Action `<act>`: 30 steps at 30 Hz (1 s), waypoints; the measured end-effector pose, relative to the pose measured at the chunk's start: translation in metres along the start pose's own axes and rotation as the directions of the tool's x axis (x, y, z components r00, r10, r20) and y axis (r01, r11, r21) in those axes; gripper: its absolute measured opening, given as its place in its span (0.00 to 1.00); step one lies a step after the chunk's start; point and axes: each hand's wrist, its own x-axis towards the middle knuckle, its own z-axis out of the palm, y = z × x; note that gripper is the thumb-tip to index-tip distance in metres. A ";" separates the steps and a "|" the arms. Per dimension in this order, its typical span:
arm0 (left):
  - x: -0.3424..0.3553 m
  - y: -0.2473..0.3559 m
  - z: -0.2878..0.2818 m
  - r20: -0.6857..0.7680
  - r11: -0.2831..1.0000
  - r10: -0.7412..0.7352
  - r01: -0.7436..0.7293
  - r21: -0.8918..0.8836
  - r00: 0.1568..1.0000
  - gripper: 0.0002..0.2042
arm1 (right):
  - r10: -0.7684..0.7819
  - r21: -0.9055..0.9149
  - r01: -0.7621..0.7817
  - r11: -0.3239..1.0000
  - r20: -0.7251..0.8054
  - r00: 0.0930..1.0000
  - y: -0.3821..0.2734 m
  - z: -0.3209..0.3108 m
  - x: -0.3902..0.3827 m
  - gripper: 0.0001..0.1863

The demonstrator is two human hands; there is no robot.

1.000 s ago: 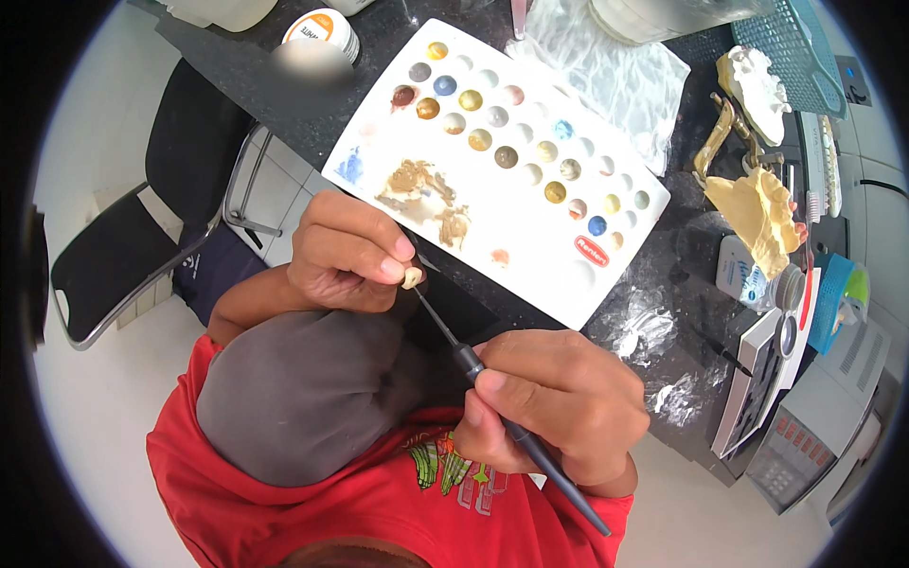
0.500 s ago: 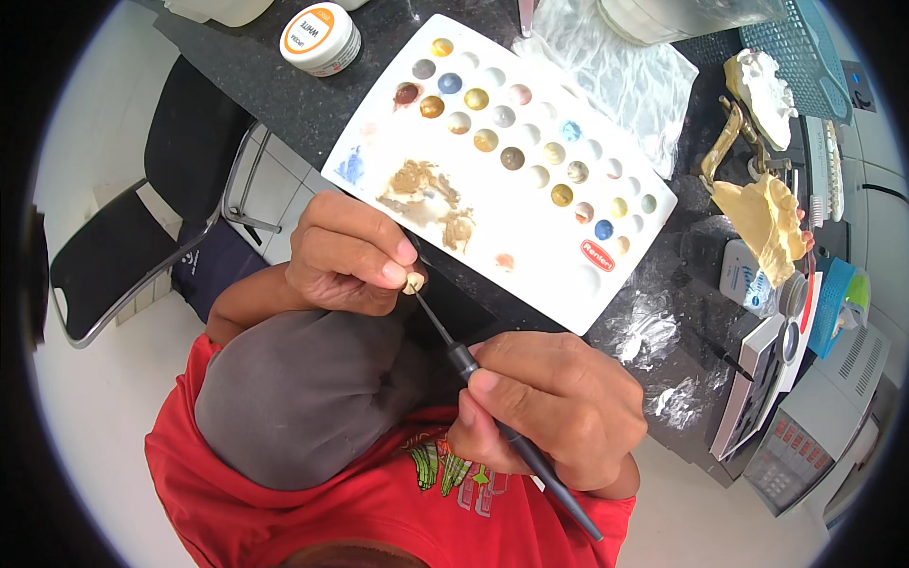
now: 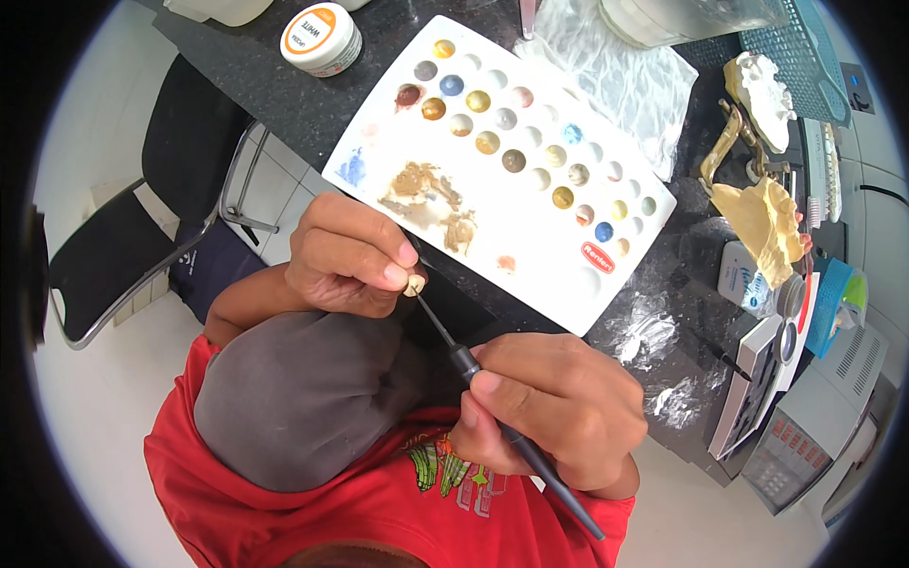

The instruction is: The person applies stain to a dental crown using a fine brush, repeatedly dipping the brush into various pigments on a palette and brushing the crown held in their hand.

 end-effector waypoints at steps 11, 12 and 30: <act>0.002 0.000 0.000 0.003 1.000 0.005 -0.005 0.013 1.000 0.07 | 0.011 -0.015 -0.011 1.000 0.004 1.000 -0.002 -0.001 0.000 0.14; 0.001 0.001 -0.001 0.005 1.000 0.003 -0.003 0.016 1.000 0.07 | 0.014 -0.010 -0.014 1.000 0.007 1.000 -0.002 -0.001 0.000 0.14; 0.001 0.001 -0.001 0.007 1.000 0.000 0.000 0.003 1.000 0.08 | 0.006 -0.013 -0.006 1.000 -0.002 1.000 -0.001 0.001 0.000 0.13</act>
